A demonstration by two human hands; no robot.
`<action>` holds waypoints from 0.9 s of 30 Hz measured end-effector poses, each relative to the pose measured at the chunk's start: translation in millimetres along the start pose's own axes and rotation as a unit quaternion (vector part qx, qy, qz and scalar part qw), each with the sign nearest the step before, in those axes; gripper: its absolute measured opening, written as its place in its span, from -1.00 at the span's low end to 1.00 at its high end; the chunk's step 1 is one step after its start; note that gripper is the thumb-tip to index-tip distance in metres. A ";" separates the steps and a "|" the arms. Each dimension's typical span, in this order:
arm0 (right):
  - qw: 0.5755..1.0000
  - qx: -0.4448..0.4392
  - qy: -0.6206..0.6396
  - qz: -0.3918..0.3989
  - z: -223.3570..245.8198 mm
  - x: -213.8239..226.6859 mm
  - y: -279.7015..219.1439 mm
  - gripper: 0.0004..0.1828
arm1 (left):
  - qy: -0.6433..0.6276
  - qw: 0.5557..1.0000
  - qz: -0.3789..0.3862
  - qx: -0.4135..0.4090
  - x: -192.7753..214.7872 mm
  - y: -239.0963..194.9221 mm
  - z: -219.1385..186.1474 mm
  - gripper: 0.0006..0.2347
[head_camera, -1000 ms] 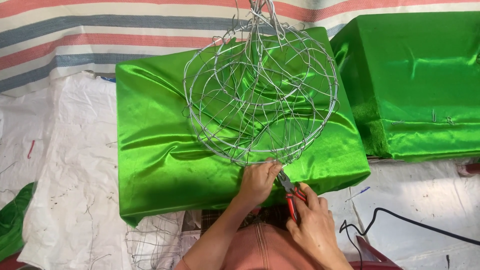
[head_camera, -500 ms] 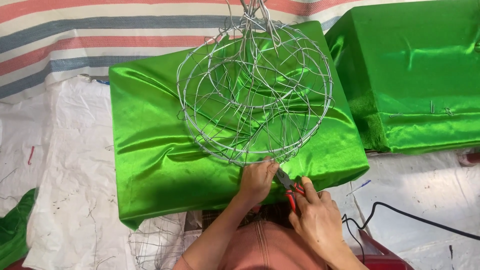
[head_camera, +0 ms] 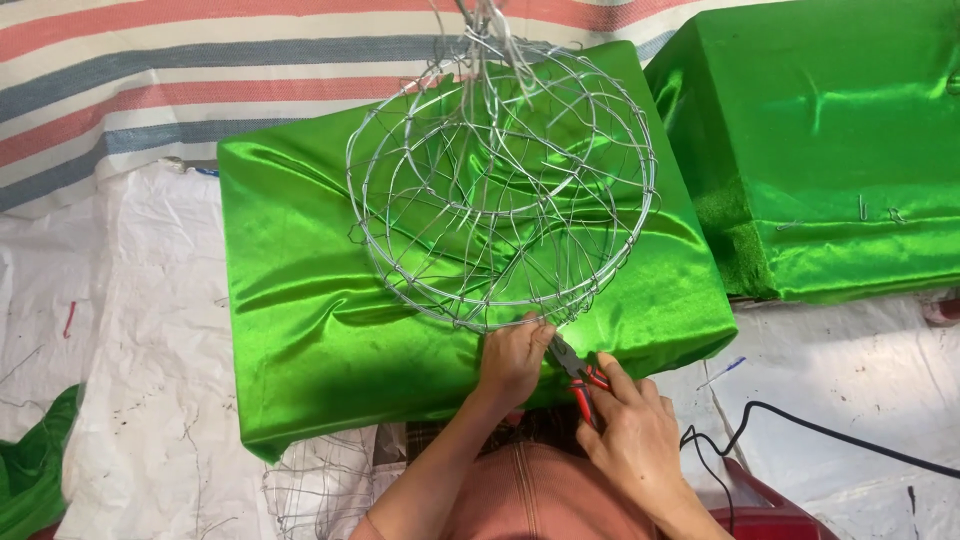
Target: The person is weaving and securing thin metal wires onto a larger wire frame using pliers to cut and bend the wires.
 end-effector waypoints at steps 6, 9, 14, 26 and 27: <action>0.995 -0.002 0.089 -0.039 11.7 7.1 -0.6 -0.54 | 0.012 1.000 -0.014 0.001 9.2 -0.2 -12.7 -0.67; 0.994 0.038 0.044 -0.088 17.5 6.3 -4.9 -0.58 | 0.033 0.999 -0.006 -0.003 7.9 -2.7 -11.9 -0.68; 0.992 0.060 0.025 -0.107 13.2 -6.9 -9.9 -0.56 | 0.040 0.999 -0.013 -0.002 10.4 -3.8 -11.6 -0.69; 0.987 -0.014 0.150 0.062 -10.3 4.7 -1.7 -0.65 | -0.008 1.000 0.018 0.022 12.7 0.5 -16.6 -0.64; 0.969 -0.063 0.210 0.116 -15.6 6.4 -3.1 -0.76 | -0.028 0.998 0.035 0.033 12.5 0.6 -18.7 -0.62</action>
Point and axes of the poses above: each hand's wrist, its own y-axis towards the middle knuckle, its own x-axis out of the back of the hand, z = x × y, the point moved 4 cm from there along y, towards the middle knuckle, and after that the axes turned 1 degree about x, right-handed, at the moved point
